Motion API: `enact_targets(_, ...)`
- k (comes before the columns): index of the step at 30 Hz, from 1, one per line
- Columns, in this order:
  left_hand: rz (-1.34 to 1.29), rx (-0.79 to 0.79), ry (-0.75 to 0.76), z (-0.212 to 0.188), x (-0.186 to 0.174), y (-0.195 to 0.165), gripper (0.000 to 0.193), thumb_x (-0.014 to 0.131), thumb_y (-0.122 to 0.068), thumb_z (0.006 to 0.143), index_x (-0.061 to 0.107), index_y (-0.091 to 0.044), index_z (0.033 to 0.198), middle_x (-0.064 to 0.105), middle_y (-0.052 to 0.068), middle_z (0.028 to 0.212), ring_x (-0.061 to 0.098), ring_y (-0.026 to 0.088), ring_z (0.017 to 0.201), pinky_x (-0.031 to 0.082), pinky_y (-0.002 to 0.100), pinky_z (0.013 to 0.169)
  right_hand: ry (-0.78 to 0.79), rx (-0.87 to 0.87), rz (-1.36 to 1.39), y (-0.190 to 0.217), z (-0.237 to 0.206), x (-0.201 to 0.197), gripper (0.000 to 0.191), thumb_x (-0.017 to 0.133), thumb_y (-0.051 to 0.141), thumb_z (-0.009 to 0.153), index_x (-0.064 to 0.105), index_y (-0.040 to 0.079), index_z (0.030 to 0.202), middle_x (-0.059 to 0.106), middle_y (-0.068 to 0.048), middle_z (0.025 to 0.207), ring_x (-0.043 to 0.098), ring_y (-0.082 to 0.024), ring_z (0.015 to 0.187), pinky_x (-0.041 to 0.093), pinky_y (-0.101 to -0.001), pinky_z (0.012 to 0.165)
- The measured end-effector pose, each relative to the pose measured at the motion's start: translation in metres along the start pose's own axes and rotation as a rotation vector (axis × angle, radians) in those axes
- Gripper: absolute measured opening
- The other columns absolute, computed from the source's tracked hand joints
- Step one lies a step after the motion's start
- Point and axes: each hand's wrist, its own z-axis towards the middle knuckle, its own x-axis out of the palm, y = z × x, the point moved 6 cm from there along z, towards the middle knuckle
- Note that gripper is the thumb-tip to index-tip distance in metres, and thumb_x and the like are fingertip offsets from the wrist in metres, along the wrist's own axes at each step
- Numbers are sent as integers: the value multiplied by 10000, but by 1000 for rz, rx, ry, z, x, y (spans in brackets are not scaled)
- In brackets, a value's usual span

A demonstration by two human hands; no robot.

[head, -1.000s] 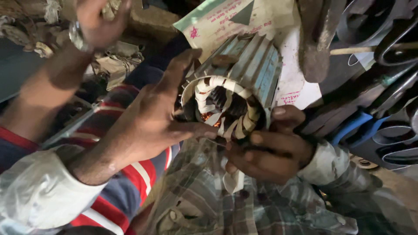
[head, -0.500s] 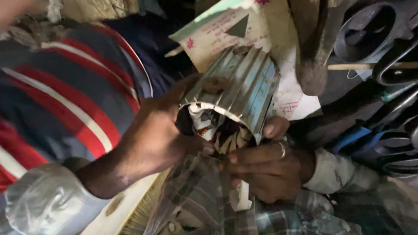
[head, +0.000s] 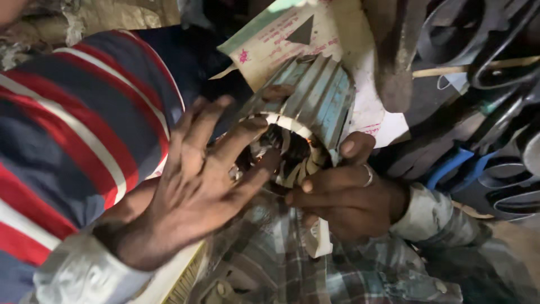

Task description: The person inserts white insulating material into the slots of a motor stator, using a green-handled tool to press it in and a wooden stick to adjust placement. The person repeatedly checks the fit and rotates the stator to access different slots.

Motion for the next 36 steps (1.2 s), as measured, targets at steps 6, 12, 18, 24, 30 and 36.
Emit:
enact_targets(6, 140, 392, -138, -18, 8, 2, 194, 808, -268, 922, 768, -173, 1086, 480, 7, 1380, 351, 283, 1485, 371, 699, 1173, -32, 4, -154, 1, -10, 3, 284, 704, 182, 982, 731, 20, 1213, 694, 14, 1306, 551, -75, 1237, 280, -466, 1018)
enact_targets(12, 118, 395, -35, -18, 13, 3, 182, 784, -254, 997, 801, -142, 1138, 537, -38, 1362, 341, 184, 1497, 326, 716, 1183, -46, -49, -264, -6, -23, 18, 239, 774, 252, 972, 788, 66, 1121, 723, -6, 1273, 572, -78, 1255, 313, -423, 1014)
enact_targets(18, 61, 392, 3, -21, 18, 2, 372, 739, -222, 839, 787, -150, 1201, 547, -19, 1447, 309, 227, 1529, 242, 770, 1224, -159, -188, -313, 9, 19, -3, 148, 802, 216, 937, 823, 70, 954, 759, -48, 1106, 644, -176, 1119, 329, -464, 1005)
enact_targets(24, 203, 423, 10, -22, 27, -2, 289, 751, -242, 894, 791, -149, 1164, 581, -2, 1489, 318, 148, 1530, 186, 710, 1234, -361, -156, -242, 20, 26, -9, 150, 766, 225, 946, 810, 83, 971, 756, 27, 1055, 616, -159, 1023, 275, -495, 1034)
enact_targets(30, -87, 386, 2, -15, 4, -5, 472, 751, -437, 923, 797, -7, 1112, 495, 132, 1470, 296, 257, 1515, 212, 679, 1280, -375, -192, -213, 14, 20, -9, 128, 753, 169, 912, 808, 56, 886, 770, 23, 1040, 632, -163, 1007, 283, -508, 1013)
enact_targets(36, -386, 255, -295, 21, -22, 9, 215, 859, -179, 900, 750, -24, 799, 386, 208, 1482, 355, 385, 1462, 269, 644, 1197, -262, -127, -309, 24, 32, -10, 106, 808, 225, 904, 797, 165, 817, 749, 96, 1061, 587, -175, 1035, 304, -525, 1036)
